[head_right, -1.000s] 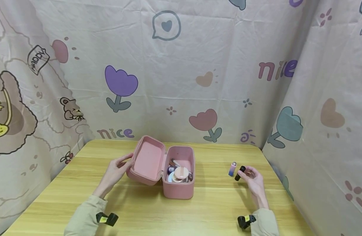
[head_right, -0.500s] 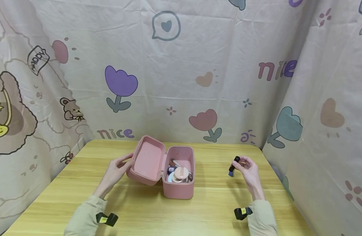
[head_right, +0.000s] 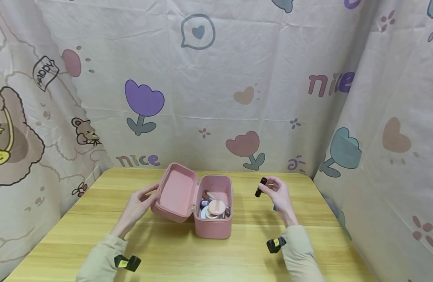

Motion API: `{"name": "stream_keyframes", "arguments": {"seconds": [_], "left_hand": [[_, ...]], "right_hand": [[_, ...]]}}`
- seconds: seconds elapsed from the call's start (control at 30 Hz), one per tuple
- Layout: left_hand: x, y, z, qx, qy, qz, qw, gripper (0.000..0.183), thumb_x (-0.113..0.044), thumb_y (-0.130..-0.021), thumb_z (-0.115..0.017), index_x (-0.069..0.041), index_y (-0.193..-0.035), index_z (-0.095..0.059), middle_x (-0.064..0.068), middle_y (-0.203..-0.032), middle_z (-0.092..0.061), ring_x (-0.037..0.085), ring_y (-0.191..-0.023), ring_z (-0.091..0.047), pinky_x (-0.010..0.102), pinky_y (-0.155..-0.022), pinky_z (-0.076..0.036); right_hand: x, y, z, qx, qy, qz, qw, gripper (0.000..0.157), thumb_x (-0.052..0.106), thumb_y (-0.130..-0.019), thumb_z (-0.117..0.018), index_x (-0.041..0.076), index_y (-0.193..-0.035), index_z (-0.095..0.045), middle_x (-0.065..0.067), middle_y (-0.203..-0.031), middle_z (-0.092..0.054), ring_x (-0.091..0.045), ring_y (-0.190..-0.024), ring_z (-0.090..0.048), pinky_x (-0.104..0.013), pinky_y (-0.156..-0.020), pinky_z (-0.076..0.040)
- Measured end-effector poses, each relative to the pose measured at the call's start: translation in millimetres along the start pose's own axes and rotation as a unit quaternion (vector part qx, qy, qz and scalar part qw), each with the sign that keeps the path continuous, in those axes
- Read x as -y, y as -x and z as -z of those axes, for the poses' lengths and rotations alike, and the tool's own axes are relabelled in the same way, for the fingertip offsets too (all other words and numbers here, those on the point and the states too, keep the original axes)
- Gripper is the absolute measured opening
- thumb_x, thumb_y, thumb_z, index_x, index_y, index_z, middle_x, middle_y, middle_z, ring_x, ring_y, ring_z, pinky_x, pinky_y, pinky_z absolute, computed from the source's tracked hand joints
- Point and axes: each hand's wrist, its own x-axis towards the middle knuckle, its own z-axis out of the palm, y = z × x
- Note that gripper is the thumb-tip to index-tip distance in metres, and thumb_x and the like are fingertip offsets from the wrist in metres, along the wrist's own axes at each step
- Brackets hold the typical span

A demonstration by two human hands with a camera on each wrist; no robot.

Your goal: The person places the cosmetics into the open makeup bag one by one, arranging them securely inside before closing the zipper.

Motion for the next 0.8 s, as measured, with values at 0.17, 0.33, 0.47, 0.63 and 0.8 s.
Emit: {"name": "stream_keyframes", "arguments": {"seconds": [0.17, 0.33, 0.47, 0.63, 0.8], "left_hand": [[0.0, 0.1, 0.5, 0.001, -0.005, 0.001, 1.0, 0.05, -0.012, -0.106, -0.062, 0.008, -0.15, -0.051, 0.029, -0.155, -0.051, 0.045, -0.135, -0.059, 0.009, -0.085, -0.051], [-1.0, 0.1, 0.0, 0.001, -0.003, 0.004, 1.0, 0.05, -0.012, -0.106, -0.062, 0.008, -0.15, -0.051, 0.029, -0.155, -0.051, 0.044, -0.135, -0.059, 0.01, -0.085, -0.051], [-1.3, 0.5, 0.2, 0.002, -0.003, 0.003, 1.0, 0.05, -0.013, -0.106, -0.062, 0.008, -0.151, -0.051, 0.029, -0.155, -0.051, 0.044, -0.136, -0.059, 0.01, -0.085, -0.051], [-1.4, 0.2, 0.0, 0.004, -0.006, 0.001, 1.0, 0.05, -0.014, -0.106, -0.062, 0.007, -0.151, -0.051, 0.029, -0.155, -0.051, 0.044, -0.136, -0.059, 0.01, -0.084, -0.051], [-0.6, -0.1, -0.2, 0.004, -0.006, 0.0, 1.0, 0.05, -0.014, -0.106, -0.062, 0.007, -0.151, -0.051, 0.029, -0.155, -0.051, 0.044, -0.135, -0.059, 0.01, -0.084, -0.051]], "right_hand": [[2.2, -9.1, -14.1, 0.014, -0.013, 0.003, 1.0, 0.021, -0.003, -0.097, -0.071, 0.005, -0.113, -0.06, 0.011, -0.096, -0.069, -0.004, -0.091, -0.069, -0.021, -0.087, -0.06], [1.8, -18.7, -25.4, 0.025, -0.023, 0.006, 0.999, 0.02, -0.004, -0.097, -0.071, 0.007, -0.112, -0.062, 0.01, -0.096, -0.07, -0.005, -0.091, -0.069, -0.022, -0.088, -0.06], [4.1, -25.2, -34.2, 0.032, -0.022, 0.004, 0.999, 0.02, -0.004, -0.097, -0.07, 0.006, -0.112, -0.062, 0.01, -0.096, -0.07, -0.005, -0.091, -0.068, -0.021, -0.089, -0.059], [5.9, -34.2, -45.4, 0.044, -0.023, 0.011, 0.999, 0.021, -0.005, -0.096, -0.07, 0.004, -0.113, -0.062, 0.01, -0.094, -0.07, -0.004, -0.089, -0.069, -0.02, -0.088, -0.059], [6.3, -43.0, -57.3, 0.059, -0.038, 0.018, 0.997, 0.021, -0.007, -0.096, -0.069, 0.005, -0.112, -0.064, 0.01, -0.094, -0.071, -0.004, -0.088, -0.069, -0.022, -0.086, -0.06]]}}
